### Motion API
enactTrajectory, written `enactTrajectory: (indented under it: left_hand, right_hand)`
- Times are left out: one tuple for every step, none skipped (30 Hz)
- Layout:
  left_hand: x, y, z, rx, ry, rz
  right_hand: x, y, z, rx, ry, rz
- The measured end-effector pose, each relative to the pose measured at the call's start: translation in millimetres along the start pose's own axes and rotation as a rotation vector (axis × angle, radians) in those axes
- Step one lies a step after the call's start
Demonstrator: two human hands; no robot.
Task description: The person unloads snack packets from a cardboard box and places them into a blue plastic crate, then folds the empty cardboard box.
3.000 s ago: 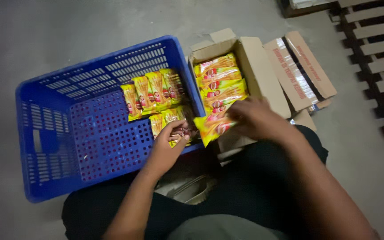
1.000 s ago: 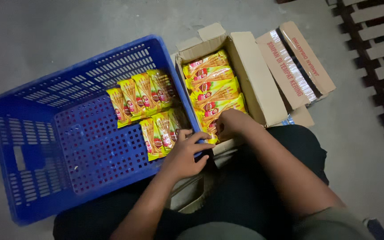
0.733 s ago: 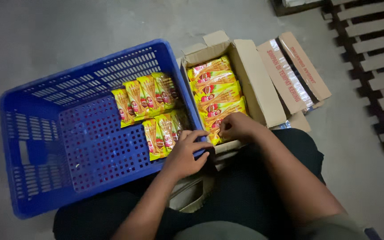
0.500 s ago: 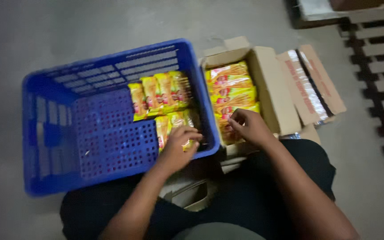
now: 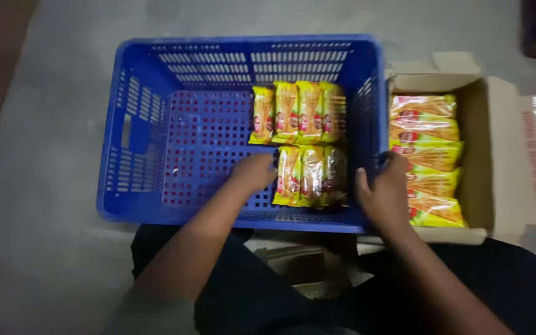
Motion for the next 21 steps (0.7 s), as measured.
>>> enactTrajectory:
  left_hand:
    - [19.7, -9.8, 17.7, -0.006, -0.012, -0.014]
    - [39.9, -17.9, 38.0, 0.049, -0.093, -0.038]
    - [59.6, -25.2, 58.9, 0.104, -0.174, -0.06]
    - [64.9, -27.3, 65.5, 0.1, -0.183, -0.059]
    - [69.9, -29.0, 72.2, 0.1, -0.224, -0.082]
    - [73.0, -29.6, 81.0, 0.098, -0.269, -0.104]
    - [68.2, -26.6, 83.0, 0.091, -0.282, -0.104]
    - [65.8, -24.2, 82.3, 0.022, -0.251, -0.127]
    - [63.3, -21.0, 81.7, -0.047, -0.221, -0.151]
    - [61.8, -17.3, 77.3, -0.048, -0.23, -0.15]
    - [59.8, -13.8, 72.7, -0.113, -0.201, -0.181]
    - [54.5, -11.4, 69.2, -0.178, -0.173, -0.217]
    - [59.3, -16.7, 79.0, -0.181, -0.184, -0.222]
    - [65.0, -21.6, 87.6, -0.195, -0.182, -0.208]
    - [70.0, -26.1, 96.0, -0.209, -0.181, -0.194]
    - [71.2, -30.4, 96.9, -0.211, -0.187, -0.196]
    - [71.8, -34.3, 97.7, -0.208, -0.196, -0.209]
    - [75.3, -37.4, 97.1, -0.204, -0.2, -0.218]
    - [73.9, -33.7, 86.8, -0.205, -0.201, -0.217]
    - [72.0, -30.2, 76.3, -0.162, -0.232, -0.213]
    - [69.5, -26.6, 65.7, -0.119, -0.262, -0.209]
  right_hand:
    - [2.7, -3.4, 0.3, -0.001, -0.019, 0.003]
    - [4.3, -4.9, -0.9, 0.021, -0.036, 0.033]
    - [6.4, -6.1, -2.8, 0.043, -0.053, 0.064]
    - [7.7, -8.4, -2.4, 0.038, -0.058, 0.07]
    - [9.1, -10.6, -2.5, 0.067, -0.062, 0.102]
    - [9.3, -12.1, -3.8, 0.094, -0.069, 0.136]
    - [9.3, -12.1, -3.5, 0.086, -0.077, 0.144]
    - [11.5, -12.1, -2.6, 0.088, -0.083, 0.169]
    - [13.5, -11.7, -2.2, 0.09, -0.089, 0.193]
    - [15.5, -14.9, -4.3, 0.087, -0.093, 0.201]
    - [16.9, -18.0, -6.4, 0.121, -0.096, 0.227]
    - [16.5, -21.5, -8.3, 0.155, -0.106, 0.254]
    - [15.9, -20.5, -7.4, 0.151, -0.114, 0.261]
    - [16.2, -19.8, -6.8, 0.147, -0.111, 0.247]
    - [16.0, -19.3, -6.9, 0.143, -0.107, 0.233]
    - [15.8, -16.7, -4.4, 0.14, -0.112, 0.238]
    - [15.2, -14.2, -2.6, 0.135, -0.108, 0.234]
    - [16.3, -11.4, -1.2, 0.131, -0.1, 0.227]
    - [16.6, -11.8, -1.7, 0.129, -0.099, 0.228]
    - [16.7, -12.4, -2.2, 0.151, -0.098, 0.242]
    - [16.3, -13.1, -3.1, 0.174, -0.098, 0.256]
Point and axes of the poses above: each hand's wrist, its own x-axis towards the middle knuckle, its own z-axis out of the palm, y = z × x, the point moved 1 cm from there along x, towards the middle knuckle, and after that the axes turned 5 degrees about y, right-handed, at the moved point
